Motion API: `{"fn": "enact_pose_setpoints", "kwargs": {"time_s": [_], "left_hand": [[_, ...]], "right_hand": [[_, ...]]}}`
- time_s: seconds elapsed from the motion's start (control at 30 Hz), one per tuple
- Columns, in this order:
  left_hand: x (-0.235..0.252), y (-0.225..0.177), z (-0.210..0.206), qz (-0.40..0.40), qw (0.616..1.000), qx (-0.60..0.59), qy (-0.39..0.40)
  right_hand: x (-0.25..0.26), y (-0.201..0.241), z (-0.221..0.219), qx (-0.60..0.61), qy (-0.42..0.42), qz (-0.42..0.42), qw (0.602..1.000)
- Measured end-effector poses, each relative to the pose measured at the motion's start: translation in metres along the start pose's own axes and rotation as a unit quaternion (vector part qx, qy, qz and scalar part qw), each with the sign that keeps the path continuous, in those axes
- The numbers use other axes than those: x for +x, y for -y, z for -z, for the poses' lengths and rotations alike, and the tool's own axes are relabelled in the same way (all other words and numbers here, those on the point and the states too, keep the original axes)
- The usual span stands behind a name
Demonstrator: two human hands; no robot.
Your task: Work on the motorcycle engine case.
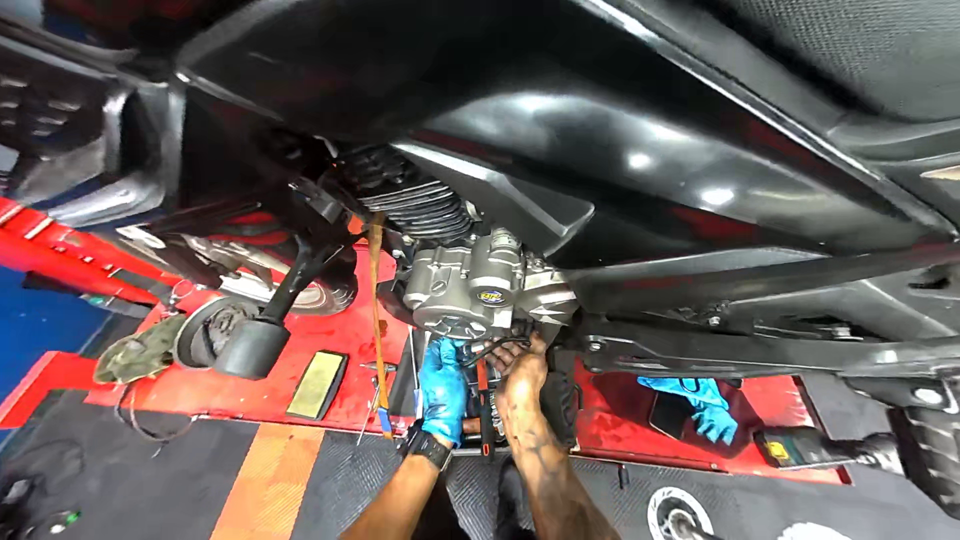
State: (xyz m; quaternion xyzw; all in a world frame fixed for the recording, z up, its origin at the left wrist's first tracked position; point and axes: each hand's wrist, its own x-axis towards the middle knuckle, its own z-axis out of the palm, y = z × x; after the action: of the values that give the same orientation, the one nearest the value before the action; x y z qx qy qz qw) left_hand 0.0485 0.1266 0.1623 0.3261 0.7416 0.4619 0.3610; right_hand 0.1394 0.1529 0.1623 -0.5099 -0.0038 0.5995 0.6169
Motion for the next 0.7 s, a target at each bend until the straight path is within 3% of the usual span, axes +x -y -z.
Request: {"fn": "enact_pose_setpoints", "kwargs": {"time_s": [0.07, 0.23, 0.4, 0.7], "left_hand": [[-0.009, 0.003, 0.020, -0.011, 1.000, 0.015, 0.010], [-0.021, 0.056, 0.057, 0.143, 0.989, -0.019, 0.015], [0.001, 0.020, 0.012, 0.132, 0.984, -0.103, 0.065], [0.008, 0.013, 0.000, 0.136, 0.980, -0.112, 0.097]], "right_hand": [[-0.020, -0.013, 0.013, -0.005, -0.016, -0.024, 1.000], [-0.061, -0.044, 0.045, -0.070, 0.028, -0.050, 0.996], [-0.018, -0.011, 0.024, -0.061, 0.077, -0.011, 0.995], [-0.006, 0.008, 0.023, -0.081, 0.094, -0.011, 0.992]]}}
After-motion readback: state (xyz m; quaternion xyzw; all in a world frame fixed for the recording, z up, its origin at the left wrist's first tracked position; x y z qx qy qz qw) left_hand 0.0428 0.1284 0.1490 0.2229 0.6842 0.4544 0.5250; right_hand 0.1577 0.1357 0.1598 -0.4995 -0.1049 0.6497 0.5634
